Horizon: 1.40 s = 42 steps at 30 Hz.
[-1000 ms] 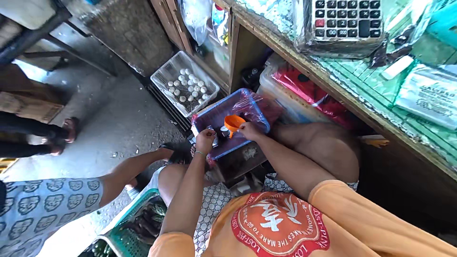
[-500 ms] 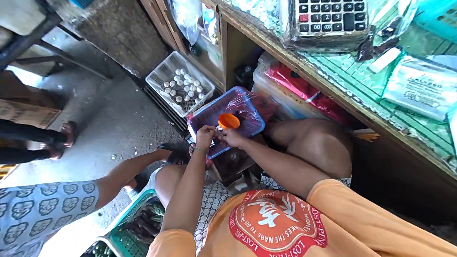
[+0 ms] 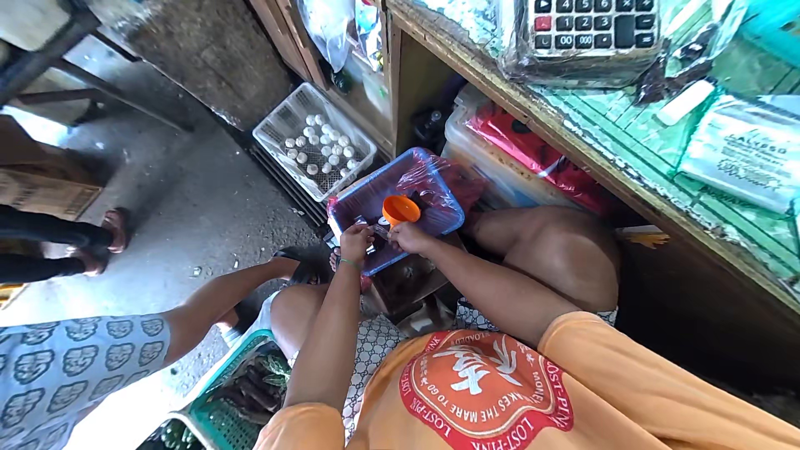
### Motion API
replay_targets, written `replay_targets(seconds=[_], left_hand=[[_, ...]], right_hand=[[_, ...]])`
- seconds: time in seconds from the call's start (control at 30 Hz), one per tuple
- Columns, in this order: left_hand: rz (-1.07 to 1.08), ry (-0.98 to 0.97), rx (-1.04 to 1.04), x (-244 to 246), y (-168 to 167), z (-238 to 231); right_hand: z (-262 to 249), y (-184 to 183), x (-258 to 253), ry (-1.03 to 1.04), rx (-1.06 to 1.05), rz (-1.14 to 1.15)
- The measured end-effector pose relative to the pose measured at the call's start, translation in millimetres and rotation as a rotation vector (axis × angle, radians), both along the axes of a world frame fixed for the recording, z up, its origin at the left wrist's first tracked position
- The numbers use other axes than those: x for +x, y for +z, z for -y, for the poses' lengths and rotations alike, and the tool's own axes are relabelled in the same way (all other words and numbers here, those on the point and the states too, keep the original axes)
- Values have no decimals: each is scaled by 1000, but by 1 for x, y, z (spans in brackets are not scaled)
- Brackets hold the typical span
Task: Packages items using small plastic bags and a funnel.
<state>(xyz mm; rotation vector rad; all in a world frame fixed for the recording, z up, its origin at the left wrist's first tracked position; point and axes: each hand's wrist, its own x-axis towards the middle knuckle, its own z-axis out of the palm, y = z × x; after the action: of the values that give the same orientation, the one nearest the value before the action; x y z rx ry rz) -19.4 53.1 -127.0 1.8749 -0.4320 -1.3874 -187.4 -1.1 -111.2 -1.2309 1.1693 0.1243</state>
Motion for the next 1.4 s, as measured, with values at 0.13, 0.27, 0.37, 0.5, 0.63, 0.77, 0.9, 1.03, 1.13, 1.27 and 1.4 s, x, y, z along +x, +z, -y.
replay_targets(seconds=[0.13, 0.27, 0.37, 0.5, 0.63, 0.77, 0.9, 1.03, 1.13, 1.27, 1.4], left_hand=[[-11, 34, 70, -1, -4, -10], [-127, -61, 190, -13, -3, -15], [-231, -22, 139, -28, -10, -15], [-311, 210, 97, -37, -23, -8], [-277, 186, 8, -34, -14, -5], [177, -210, -167, -20, 48, -3], [539, -450, -410, -11, 153, -14], [607, -391, -666, -1, 243, -23], [651, -433, -778, 7, 300, -27], [598, -293, -917, 6, 349, -22], [612, -293, -1010, -7, 366, -19]], right_hand=[[1, -2, -1, -14, 15, -2], [4, -3, -4, -29, 18, -38], [0, -8, -4, -10, 27, -30], [-6, -6, 0, 51, 17, -41], [-3, -6, -4, 74, 14, 5], [-1, 12, -8, 133, -75, 97], [3, 50, -6, 247, -267, 196], [0, 119, -8, 220, -429, 318], [-2, 166, -17, 182, -522, 424], [-11, 201, -32, 162, -502, 488], [-15, 215, -44, 207, -527, 529]])
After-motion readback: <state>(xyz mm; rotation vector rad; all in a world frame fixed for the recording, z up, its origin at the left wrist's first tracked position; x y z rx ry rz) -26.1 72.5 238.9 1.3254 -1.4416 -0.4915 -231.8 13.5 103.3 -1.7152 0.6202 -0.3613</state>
